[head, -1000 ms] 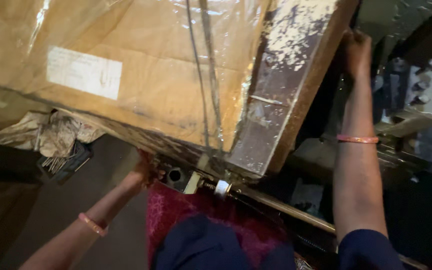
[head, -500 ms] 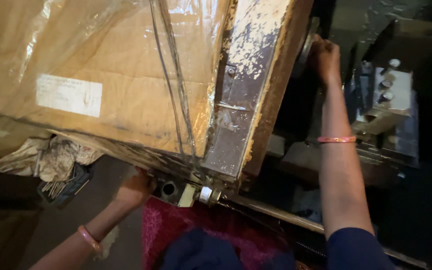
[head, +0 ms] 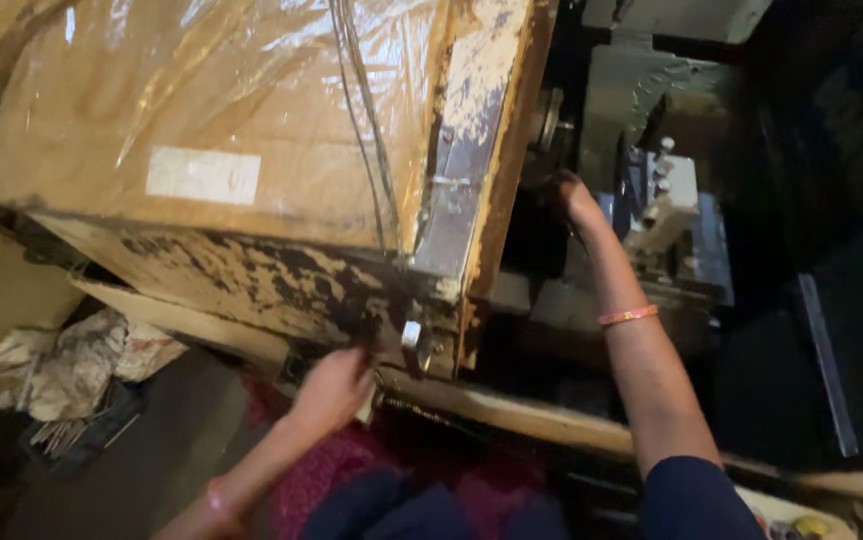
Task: The person secures a large cardboard box wrapped in plastic by inserting metal pins into a strapping machine. They repeatedly position the box, insert pins, and operate the machine to tighten and cut the straps. The process is repeated multiple times to ensure the package is firmly secured.
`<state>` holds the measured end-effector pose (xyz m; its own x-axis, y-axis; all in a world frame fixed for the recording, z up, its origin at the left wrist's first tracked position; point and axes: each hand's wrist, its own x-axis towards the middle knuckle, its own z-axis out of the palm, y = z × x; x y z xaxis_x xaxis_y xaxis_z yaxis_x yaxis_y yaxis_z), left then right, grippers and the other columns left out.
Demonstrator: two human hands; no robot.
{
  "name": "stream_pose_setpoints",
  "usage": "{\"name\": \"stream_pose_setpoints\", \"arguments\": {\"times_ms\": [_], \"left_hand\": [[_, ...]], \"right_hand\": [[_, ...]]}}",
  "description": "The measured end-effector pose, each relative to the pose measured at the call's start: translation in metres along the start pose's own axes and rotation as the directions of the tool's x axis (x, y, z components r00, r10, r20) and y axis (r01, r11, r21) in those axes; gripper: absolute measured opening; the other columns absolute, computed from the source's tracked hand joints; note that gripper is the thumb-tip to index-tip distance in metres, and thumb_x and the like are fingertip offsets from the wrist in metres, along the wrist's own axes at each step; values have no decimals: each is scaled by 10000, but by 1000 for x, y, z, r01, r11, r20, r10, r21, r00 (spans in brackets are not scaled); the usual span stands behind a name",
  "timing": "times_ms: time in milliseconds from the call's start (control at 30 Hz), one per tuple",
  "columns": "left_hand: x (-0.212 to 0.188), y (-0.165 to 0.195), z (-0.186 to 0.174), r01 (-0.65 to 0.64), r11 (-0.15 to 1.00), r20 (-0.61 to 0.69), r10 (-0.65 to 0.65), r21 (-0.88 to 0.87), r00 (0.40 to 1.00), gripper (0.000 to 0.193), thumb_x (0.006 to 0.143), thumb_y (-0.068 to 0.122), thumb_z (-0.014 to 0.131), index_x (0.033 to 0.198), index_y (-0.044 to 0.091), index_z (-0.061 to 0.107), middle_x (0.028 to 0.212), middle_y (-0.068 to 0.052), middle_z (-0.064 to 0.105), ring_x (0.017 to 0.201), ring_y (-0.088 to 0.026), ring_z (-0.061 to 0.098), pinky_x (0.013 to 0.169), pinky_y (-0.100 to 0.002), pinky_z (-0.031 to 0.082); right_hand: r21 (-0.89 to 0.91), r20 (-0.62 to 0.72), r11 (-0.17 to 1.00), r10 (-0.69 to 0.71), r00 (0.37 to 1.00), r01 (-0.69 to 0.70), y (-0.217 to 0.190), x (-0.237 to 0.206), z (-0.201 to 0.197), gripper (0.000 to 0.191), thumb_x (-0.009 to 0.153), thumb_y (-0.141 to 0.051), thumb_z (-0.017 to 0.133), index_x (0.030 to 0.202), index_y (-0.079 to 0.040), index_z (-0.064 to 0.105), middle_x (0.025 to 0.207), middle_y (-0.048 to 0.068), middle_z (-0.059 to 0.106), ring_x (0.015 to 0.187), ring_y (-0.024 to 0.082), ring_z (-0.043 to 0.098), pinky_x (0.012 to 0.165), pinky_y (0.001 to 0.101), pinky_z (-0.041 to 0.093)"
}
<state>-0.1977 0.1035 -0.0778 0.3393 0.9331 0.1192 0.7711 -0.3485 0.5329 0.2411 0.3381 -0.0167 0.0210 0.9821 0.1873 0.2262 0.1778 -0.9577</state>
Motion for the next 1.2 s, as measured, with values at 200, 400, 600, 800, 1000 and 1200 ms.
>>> {"name": "stream_pose_setpoints", "arguments": {"times_ms": [200, 400, 600, 800, 1000, 1200], "left_hand": [[-15, 73, 51, -38, 840, -158, -58, -541, 986, 559, 909, 85, 528, 1455, 6, 436, 1310, -198, 643, 1239, -361, 612, 1042, -434, 465], [-1, 95, 93, 85, 793, -296, -322, -603, 899, 696, 870, 113, 579, 1507, -53, 352, 1373, -278, 515, 1318, -384, 505, 1190, -396, 370], [3, 101, 80, -157, 922, -529, -59, -355, 846, 807, 848, 83, 645, 1488, -160, 218, 1480, -343, 377, 1405, -438, 367, 1228, -435, 221], [-19, 158, 95, -88, 930, -344, -43, -356, 938, 712, 843, 108, 646, 1401, -157, 293, 1369, -317, 428, 1332, -437, 410, 1212, -449, 262], [-52, 231, 124, -172, 912, -112, 140, -373, 984, 766, 864, 100, 617, 1437, -223, 224, 1404, -355, 414, 1349, -474, 420, 1249, -464, 275], [-60, 314, 135, -410, 884, 23, 426, -223, 905, 906, 887, 90, 675, 1420, -309, 61, 1495, -539, 222, 1462, -611, 269, 1282, -541, 226]], "right_hand": [[92, 387, 973, 161, 908, -211, -30, -89, -22, 487, 744, 21, 544, 1209, 23, 687, 1031, 125, 763, 816, 141, 645, 678, 254, 471], [333, 462, 900, 104, 881, -281, -55, -169, -53, 459, 900, -17, 593, 1359, 6, 598, 1230, 160, 707, 945, 161, 682, 843, 301, 547], [499, 475, 832, -27, 879, -244, -49, -227, -77, 319, 923, 7, 617, 1238, -39, 605, 1282, 204, 698, 951, 190, 719, 839, 327, 580], [344, 393, 928, -4, 920, -143, -46, -283, -99, 232, 930, -11, 657, 1162, -13, 668, 1180, 164, 746, 886, 162, 715, 808, 301, 595], [-159, 261, 941, 332, 906, -299, -37, -367, -138, 267, 1030, -164, 653, 1240, -26, 744, 968, 136, 738, 753, 157, 604, 678, 295, 507], [-837, -94, 440, 471, 877, -326, -58, -506, -195, 350, 969, -331, 631, 1239, -132, 732, 1041, 135, 764, 928, 315, 723, 824, 459, 557]]}}
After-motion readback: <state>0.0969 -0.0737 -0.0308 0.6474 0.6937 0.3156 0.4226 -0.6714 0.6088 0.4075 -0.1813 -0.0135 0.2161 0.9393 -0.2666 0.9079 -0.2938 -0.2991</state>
